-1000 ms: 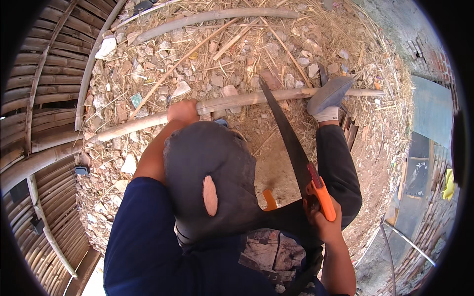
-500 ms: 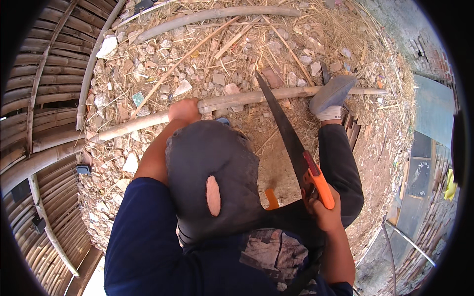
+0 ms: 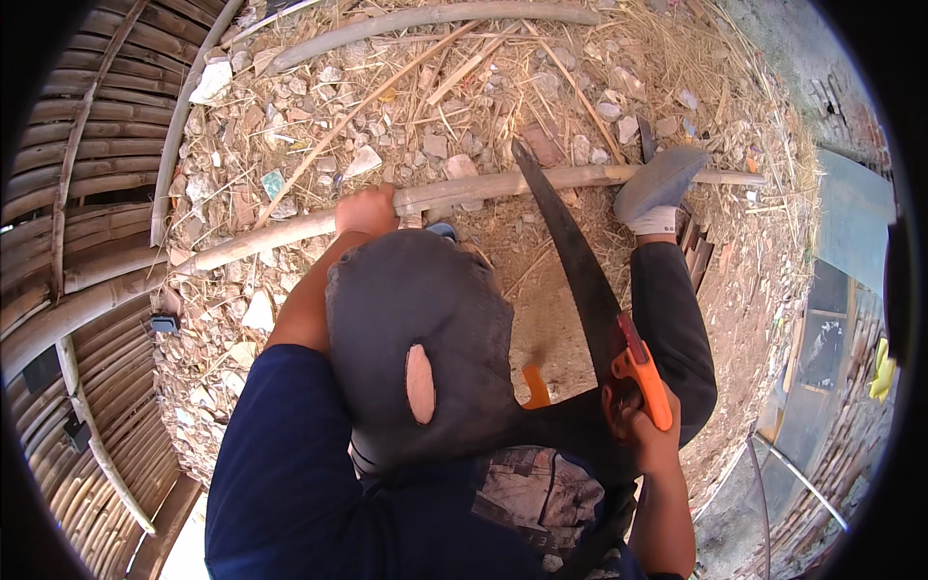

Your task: The person saws through a bamboo pole using a hand saw, then sets the saw down and picks up a shorter piece of bamboo.

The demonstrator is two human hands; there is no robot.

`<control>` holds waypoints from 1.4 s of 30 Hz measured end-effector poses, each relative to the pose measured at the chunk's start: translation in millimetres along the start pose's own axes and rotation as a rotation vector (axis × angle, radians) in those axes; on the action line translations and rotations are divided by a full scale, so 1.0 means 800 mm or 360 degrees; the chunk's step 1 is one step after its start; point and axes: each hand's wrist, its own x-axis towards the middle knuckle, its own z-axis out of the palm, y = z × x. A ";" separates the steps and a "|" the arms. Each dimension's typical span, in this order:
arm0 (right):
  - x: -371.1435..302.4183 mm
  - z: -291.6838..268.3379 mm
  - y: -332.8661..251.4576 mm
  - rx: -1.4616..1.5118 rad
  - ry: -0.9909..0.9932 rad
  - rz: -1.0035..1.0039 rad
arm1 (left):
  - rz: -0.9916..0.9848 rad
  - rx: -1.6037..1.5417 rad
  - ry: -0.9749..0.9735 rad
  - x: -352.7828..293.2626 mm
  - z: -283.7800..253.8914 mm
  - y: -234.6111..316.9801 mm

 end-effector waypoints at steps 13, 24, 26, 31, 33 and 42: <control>0.048 0.021 0.001 -0.0065 -0.0184 0.0010 | -0.0040 -0.0085 -0.0087 -0.004 -0.003 0.001; 0.068 0.020 0.027 -0.0151 -0.0092 0.0011 | 0.0010 -0.0087 0.0055 0.002 0.010 -0.002; 0.068 0.022 0.027 -0.0054 -0.0180 0.0085 | 0.0014 -0.0096 0.0034 0.001 0.010 -0.004; -0.002 -0.011 -0.006 -0.0078 -0.0082 0.0116 | -0.0013 -0.0056 0.0006 0.002 0.006 0.000; 0.015 -0.004 0.009 -0.0205 -0.0117 0.0063 | -0.0007 -0.0106 0.0028 -0.007 -0.002 0.000; 0.011 -0.007 0.021 -0.0234 0.0069 -0.0247 | -0.0024 -0.0046 -0.0061 0.001 -0.001 -0.003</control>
